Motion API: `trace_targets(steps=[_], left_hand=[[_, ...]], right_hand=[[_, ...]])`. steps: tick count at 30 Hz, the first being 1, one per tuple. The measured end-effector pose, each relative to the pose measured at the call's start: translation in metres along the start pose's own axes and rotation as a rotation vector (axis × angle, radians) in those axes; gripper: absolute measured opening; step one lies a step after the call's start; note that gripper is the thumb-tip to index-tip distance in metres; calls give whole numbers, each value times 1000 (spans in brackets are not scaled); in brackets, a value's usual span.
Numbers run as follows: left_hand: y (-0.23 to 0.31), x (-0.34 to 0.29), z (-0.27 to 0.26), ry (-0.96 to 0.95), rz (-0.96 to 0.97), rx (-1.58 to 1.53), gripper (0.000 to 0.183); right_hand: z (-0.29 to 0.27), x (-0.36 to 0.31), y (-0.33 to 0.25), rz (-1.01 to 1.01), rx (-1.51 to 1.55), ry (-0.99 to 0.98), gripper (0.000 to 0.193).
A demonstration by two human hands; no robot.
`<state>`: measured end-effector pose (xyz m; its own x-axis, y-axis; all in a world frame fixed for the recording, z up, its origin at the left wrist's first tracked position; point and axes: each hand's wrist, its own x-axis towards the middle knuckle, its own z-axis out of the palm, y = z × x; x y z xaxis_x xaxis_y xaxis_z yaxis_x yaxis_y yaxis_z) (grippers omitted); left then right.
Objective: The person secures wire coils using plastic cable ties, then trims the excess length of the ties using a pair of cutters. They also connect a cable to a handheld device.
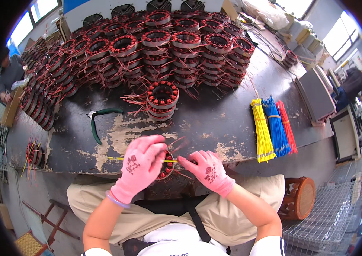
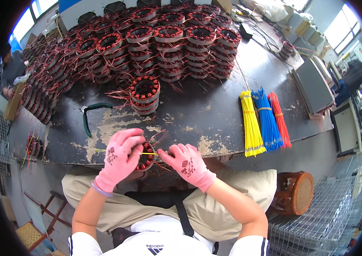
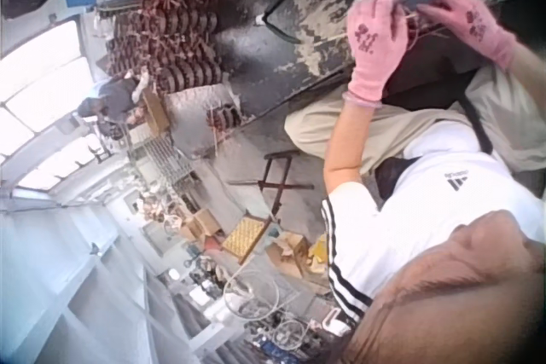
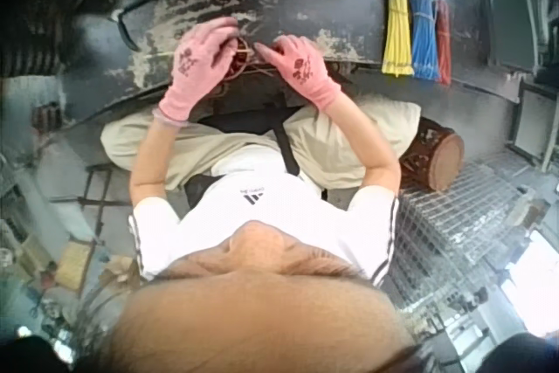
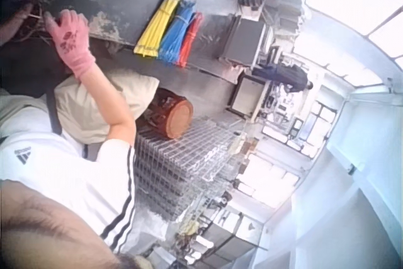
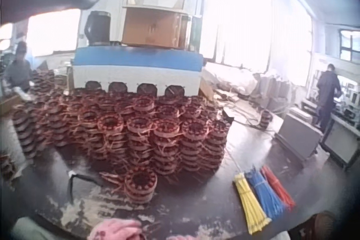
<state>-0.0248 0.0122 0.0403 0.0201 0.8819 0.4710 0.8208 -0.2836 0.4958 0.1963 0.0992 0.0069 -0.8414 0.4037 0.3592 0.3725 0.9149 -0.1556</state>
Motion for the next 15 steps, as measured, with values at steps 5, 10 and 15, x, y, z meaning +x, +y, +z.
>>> trace_targets(steps=[5,10,15], left_hand=[[-2,11,12,-151,-22,-34,25],[1,7,20,-185,-168,-22,27],[1,6,18,-177,-173,-63,31]], right_hand=[[-2,-6,5,21,-15,1,47],[-56,-31,35,410,86,311,26],[-113,-144,118,1049,-350,505,34]])
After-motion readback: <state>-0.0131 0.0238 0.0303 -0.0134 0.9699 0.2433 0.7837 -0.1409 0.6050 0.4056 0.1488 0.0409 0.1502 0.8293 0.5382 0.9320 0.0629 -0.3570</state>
